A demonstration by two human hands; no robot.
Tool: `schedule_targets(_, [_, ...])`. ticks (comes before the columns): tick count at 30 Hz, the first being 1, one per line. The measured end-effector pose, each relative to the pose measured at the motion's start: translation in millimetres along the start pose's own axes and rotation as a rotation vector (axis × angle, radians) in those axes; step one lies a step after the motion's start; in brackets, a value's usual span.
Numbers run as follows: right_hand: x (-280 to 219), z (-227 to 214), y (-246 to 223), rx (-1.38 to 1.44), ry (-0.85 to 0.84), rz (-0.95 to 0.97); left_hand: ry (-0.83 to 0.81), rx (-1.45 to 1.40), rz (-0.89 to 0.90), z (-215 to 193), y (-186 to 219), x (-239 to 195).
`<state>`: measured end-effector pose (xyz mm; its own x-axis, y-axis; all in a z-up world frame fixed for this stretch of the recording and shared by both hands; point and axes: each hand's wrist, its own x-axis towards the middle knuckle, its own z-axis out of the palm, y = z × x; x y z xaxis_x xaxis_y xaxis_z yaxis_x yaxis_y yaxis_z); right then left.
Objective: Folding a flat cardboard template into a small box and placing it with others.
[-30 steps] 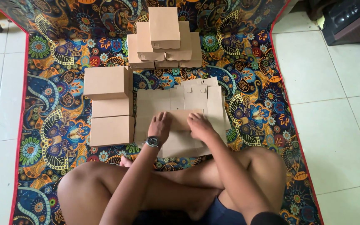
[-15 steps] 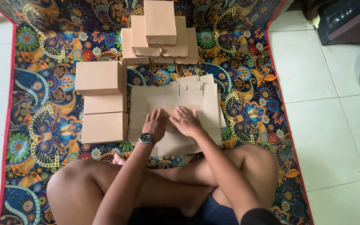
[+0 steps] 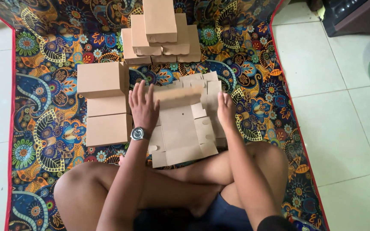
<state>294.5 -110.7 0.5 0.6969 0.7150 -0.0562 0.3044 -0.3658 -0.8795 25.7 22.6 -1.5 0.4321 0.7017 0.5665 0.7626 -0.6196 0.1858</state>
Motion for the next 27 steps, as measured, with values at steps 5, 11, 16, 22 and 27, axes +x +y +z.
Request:
schedule_targets(5, [-3.3,5.7,11.3,-0.439,-0.322,0.048,-0.261,0.028,-0.297,14.8,-7.5,-23.6])
schedule_targets(11, [7.5,38.9,67.7,-0.490,-0.379,0.181,-0.683,0.033,-0.626,103.4,-55.9,-95.0])
schedule_targets(16, [-9.5,32.3,47.6,-0.421,-0.281,0.091,-0.654,-0.130,-0.623,85.2,-53.4,-89.9])
schedule_targets(22, [-17.6,9.2,16.5,-0.391,-0.114,0.039,-0.051,-0.504,-0.411,-22.1,17.1,-28.2])
schedule_targets(27, [3.2,25.7,52.8,-0.364,-0.110,0.023,0.158,-1.086,-0.254,-226.2,123.4,38.0])
